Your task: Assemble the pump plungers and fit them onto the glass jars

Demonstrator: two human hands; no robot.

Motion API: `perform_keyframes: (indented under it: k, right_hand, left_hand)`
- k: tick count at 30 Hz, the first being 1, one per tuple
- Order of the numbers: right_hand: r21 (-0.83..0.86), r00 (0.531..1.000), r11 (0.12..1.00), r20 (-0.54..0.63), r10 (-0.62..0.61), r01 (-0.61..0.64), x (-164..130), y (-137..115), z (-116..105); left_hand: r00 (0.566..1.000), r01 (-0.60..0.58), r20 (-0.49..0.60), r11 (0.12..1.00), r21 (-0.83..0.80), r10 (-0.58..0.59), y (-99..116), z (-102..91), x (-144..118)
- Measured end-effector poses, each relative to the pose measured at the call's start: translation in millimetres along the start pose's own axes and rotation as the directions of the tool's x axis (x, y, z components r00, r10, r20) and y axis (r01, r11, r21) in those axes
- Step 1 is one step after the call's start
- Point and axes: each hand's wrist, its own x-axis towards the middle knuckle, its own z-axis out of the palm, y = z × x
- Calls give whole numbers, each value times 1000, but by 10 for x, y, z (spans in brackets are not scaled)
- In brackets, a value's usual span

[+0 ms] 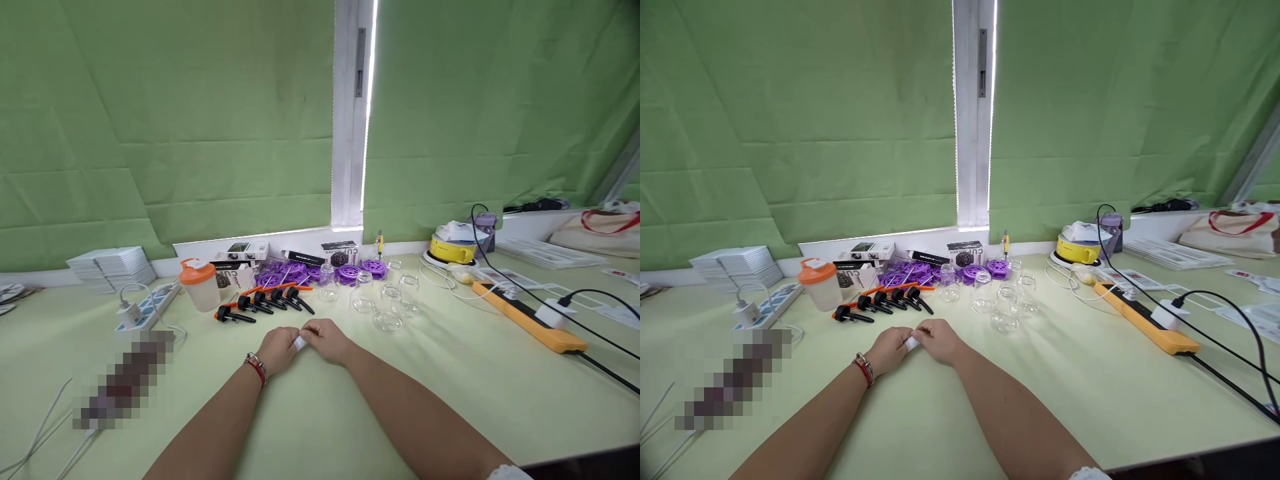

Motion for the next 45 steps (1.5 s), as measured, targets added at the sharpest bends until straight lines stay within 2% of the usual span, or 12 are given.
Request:
perform_keyframes:
  k: [3, 5, 11, 19, 28, 37, 41, 45]
  right_hand:
    - [-167, 971, 982, -232, 52, -92, 106, 23, 26]
    - [-264, 943, 943, -314, 114, -202, 198, 47, 33]
    - [-373, 925, 869, -317, 210, -326, 463, 124, 25]
    - [-442, 918, 822, -326, 225, -358, 566, 141, 13]
    - [-455, 910, 830, -390, 139, -322, 408, 28, 38]
    - [-429, 899, 853, -427, 97, -297, 370, 16, -4]
    - [-415, 918, 898, -395, -33, -147, 289, -59, 16]
    - [-461, 952, 886, -254, -173, 38, 130, -179, 63]
  left_hand:
    - [999, 29, -39, 998, -53, -31, -45, 8, 18]
    - [998, 34, -57, 994, -102, -40, -62, 6, 22]
    - [998, 23, -55, 972, -235, -37, -74, 0, 18]
    - [997, 43, -35, 916, -400, -62, -103, -18, 44]
    - [971, 184, 3, 746, -640, -237, -137, -15, 60]
    - [945, 202, 3, 579, -790, -327, -133, -21, 71]
    - [908, 153, -58, 457, -876, -415, -152, -72, 87]
    - [885, 65, -84, 299, -952, -459, -197, -150, 70]
